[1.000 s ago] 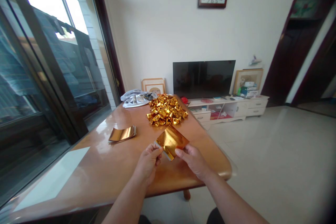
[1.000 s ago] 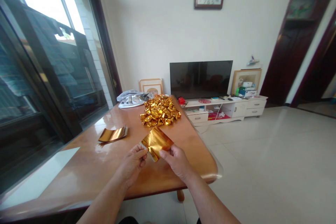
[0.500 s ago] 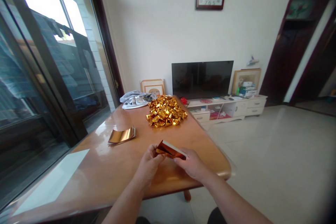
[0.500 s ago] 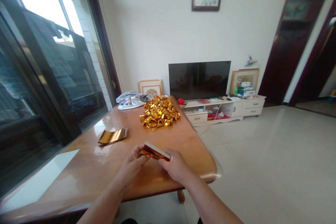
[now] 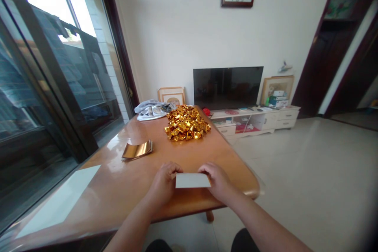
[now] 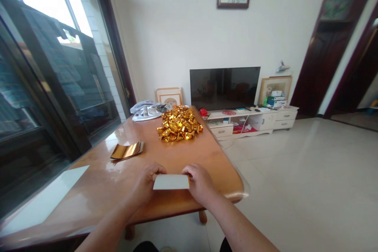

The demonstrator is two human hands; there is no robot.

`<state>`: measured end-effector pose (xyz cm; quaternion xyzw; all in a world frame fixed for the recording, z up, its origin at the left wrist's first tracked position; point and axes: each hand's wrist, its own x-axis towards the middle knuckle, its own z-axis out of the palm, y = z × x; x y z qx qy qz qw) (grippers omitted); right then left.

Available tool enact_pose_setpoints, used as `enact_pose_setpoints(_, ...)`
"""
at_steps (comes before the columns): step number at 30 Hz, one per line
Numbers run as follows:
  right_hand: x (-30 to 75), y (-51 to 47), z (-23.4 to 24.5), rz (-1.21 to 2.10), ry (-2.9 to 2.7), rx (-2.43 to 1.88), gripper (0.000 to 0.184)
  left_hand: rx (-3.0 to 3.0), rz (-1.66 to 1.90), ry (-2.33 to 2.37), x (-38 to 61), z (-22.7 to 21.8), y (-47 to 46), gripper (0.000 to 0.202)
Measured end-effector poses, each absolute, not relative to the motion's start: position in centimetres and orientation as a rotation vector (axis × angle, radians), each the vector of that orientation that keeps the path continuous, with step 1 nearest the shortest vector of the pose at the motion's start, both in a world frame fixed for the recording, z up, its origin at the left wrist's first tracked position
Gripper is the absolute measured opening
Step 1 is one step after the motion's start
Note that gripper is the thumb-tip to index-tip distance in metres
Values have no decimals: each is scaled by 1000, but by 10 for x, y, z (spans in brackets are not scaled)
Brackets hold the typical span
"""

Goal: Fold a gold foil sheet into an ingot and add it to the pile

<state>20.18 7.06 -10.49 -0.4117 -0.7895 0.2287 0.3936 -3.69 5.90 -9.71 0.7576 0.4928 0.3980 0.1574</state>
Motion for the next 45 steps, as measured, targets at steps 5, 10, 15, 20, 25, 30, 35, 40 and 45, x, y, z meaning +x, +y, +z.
enact_pose_setpoints(5,208,67,-111,295,-2176,-1159,25,2472,887,1463,-33,-92,49,25)
enact_pose_setpoints(10,214,59,-116,304,-2289,-1160,26,2523,710,1413,-34,-87,40,26)
enact_pose_setpoints(15,220,50,-115,256,-2355,-1121,24,2482,695,1388,-38,-87,36,25)
enact_pose_setpoints(20,223,47,-113,290,-2351,-1105,25,2401,740,1410,-38,-90,35,21)
enact_pose_setpoints(25,220,53,-106,407,-2300,-1137,19,2124,888,1544,-34,-91,38,6)
enact_pose_setpoints(30,214,63,-108,467,-2179,-1251,34,2055,907,1543,-31,-95,44,17)
enact_pose_setpoints(35,211,68,-113,466,-2139,-1307,37,2036,952,1562,-32,-97,47,16)
enact_pose_setpoints(40,207,70,-110,458,-2114,-1358,35,1963,1000,1566,-33,-101,48,11)
enact_pose_setpoints(45,202,72,-109,434,-2077,-1438,29,1911,1039,1569,-35,-111,49,46)
